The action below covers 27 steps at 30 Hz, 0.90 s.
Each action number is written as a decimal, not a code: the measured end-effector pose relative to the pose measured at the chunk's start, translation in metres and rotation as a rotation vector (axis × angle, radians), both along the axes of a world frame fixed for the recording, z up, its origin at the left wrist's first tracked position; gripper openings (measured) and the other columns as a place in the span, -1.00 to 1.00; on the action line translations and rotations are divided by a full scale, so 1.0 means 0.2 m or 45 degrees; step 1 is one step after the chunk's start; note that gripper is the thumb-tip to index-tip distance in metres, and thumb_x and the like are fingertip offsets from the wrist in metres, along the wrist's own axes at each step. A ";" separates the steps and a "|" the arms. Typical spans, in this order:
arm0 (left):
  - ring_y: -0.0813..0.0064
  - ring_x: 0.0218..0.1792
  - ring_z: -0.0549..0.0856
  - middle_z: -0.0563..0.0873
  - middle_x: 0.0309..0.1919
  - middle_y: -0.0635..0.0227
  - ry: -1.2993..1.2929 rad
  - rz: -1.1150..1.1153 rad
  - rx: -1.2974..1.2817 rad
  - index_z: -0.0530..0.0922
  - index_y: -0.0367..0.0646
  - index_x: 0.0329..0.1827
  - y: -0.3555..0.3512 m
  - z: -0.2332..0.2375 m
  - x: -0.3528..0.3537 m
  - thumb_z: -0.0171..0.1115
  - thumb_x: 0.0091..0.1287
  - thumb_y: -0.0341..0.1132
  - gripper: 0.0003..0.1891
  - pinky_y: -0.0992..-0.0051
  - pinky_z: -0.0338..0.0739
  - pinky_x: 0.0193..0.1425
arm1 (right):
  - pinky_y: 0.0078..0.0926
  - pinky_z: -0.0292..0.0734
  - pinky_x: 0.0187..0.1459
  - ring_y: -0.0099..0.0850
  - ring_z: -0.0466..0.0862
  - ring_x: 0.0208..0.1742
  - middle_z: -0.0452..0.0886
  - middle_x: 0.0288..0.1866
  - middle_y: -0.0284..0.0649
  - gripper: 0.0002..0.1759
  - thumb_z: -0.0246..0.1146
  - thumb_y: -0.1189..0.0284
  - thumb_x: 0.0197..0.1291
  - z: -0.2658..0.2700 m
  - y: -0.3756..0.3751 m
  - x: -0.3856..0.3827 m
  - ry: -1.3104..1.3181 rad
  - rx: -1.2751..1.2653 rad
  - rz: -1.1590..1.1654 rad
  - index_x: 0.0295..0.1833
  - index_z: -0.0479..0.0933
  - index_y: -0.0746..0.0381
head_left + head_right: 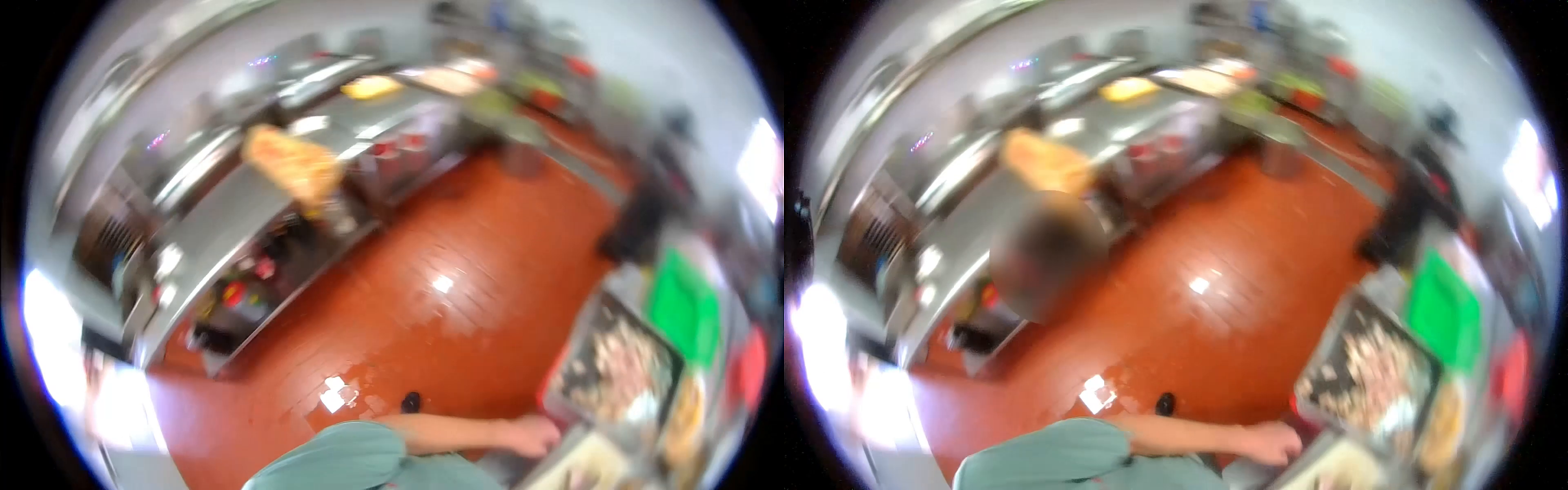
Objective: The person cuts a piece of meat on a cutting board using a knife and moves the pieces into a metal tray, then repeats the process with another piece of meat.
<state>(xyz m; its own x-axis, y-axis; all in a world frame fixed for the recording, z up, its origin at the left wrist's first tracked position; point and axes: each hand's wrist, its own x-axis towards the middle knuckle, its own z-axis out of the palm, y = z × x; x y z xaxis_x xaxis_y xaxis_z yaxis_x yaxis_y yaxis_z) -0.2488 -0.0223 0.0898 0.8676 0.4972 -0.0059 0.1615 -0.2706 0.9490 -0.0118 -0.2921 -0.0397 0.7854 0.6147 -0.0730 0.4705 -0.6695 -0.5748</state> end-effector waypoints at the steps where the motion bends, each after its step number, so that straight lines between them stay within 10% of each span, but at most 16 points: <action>1: -0.09 -0.06 0.79 0.81 -0.14 -0.06 0.081 -0.069 0.041 0.79 -0.23 -0.07 -0.02 0.02 0.01 0.36 0.16 -0.27 -0.68 -0.01 0.65 0.02 | -0.10 0.63 0.28 -0.04 0.74 0.20 0.75 0.20 0.05 -0.37 0.32 0.35 0.31 -0.08 -0.26 0.04 -0.041 -0.004 -0.049 0.47 0.52 0.36; 3: -0.04 0.05 0.78 0.82 -0.02 0.02 0.142 -0.082 -0.011 0.80 -0.15 0.06 -0.07 0.07 -0.03 0.37 0.32 -0.17 -0.66 0.03 0.68 0.13 | -0.10 0.63 0.30 -0.04 0.74 0.21 0.75 0.21 0.05 -0.36 0.32 0.35 0.30 -0.30 -0.78 0.11 -0.118 0.028 -0.074 0.47 0.52 0.36; 5: 0.06 0.09 0.81 0.85 0.03 0.08 0.193 -0.006 0.016 0.79 -0.18 0.11 -0.01 0.04 -0.12 0.40 0.37 -0.19 -0.65 0.15 0.71 0.23 | -0.07 0.62 0.27 0.06 0.74 0.21 0.74 0.22 0.13 -0.34 0.33 0.30 0.27 0.29 -0.40 -0.19 0.176 -0.187 -0.305 0.46 0.52 0.32; 7: 0.18 0.06 0.86 0.85 0.03 0.07 0.184 0.190 -0.123 0.77 -0.24 0.13 0.07 0.02 -0.26 0.46 0.35 -0.32 -0.67 0.26 0.75 0.19 | 0.13 0.62 0.18 0.22 0.74 0.14 0.76 0.14 0.20 -0.42 0.28 0.30 0.30 0.23 -0.25 -0.21 0.079 -0.274 -0.338 0.42 0.52 0.21; 13: 0.29 0.00 0.85 0.84 0.01 0.12 0.265 0.074 -0.152 0.73 -0.30 0.15 0.18 -0.02 -0.25 0.45 0.36 -0.43 -0.69 0.36 0.76 0.13 | -0.25 0.58 -0.55 -0.30 0.68 -0.61 0.64 -0.51 -0.13 -0.53 0.23 0.43 0.27 0.10 -0.19 -0.19 0.142 -0.023 -0.458 0.30 0.58 0.29; 16: 0.25 0.01 0.84 0.83 0.03 0.13 0.241 -0.017 -0.074 0.72 -0.28 0.17 0.05 -0.01 -0.07 0.46 0.36 -0.42 -0.67 0.35 0.76 0.13 | -0.29 0.51 -0.63 -0.35 0.63 -0.65 0.61 -0.55 -0.18 -0.59 0.25 0.37 0.35 0.33 -0.18 -0.21 0.544 0.120 -0.674 0.27 0.60 0.27; 25: 0.02 0.18 0.73 0.76 0.14 0.11 0.039 -0.385 0.540 0.71 -0.18 0.17 -0.20 -0.10 0.76 0.52 0.20 -0.41 -0.56 0.14 0.66 0.28 | -0.36 0.42 -0.66 -0.44 0.59 -0.66 0.53 -0.58 -0.27 -0.71 0.32 0.26 0.47 0.41 -0.16 -0.11 0.740 0.169 -0.551 -0.20 0.49 0.24; 27: -0.02 0.20 0.70 0.74 0.15 0.11 -0.046 -0.404 0.726 0.71 -0.17 0.14 -0.25 -0.17 0.93 0.49 0.16 -0.44 -0.57 0.11 0.63 0.31 | -0.15 0.56 -0.40 -0.11 0.69 -0.47 0.64 -0.47 -0.06 -0.73 0.33 0.24 0.42 0.35 -0.18 -0.08 0.606 0.121 -0.488 -0.09 0.57 0.25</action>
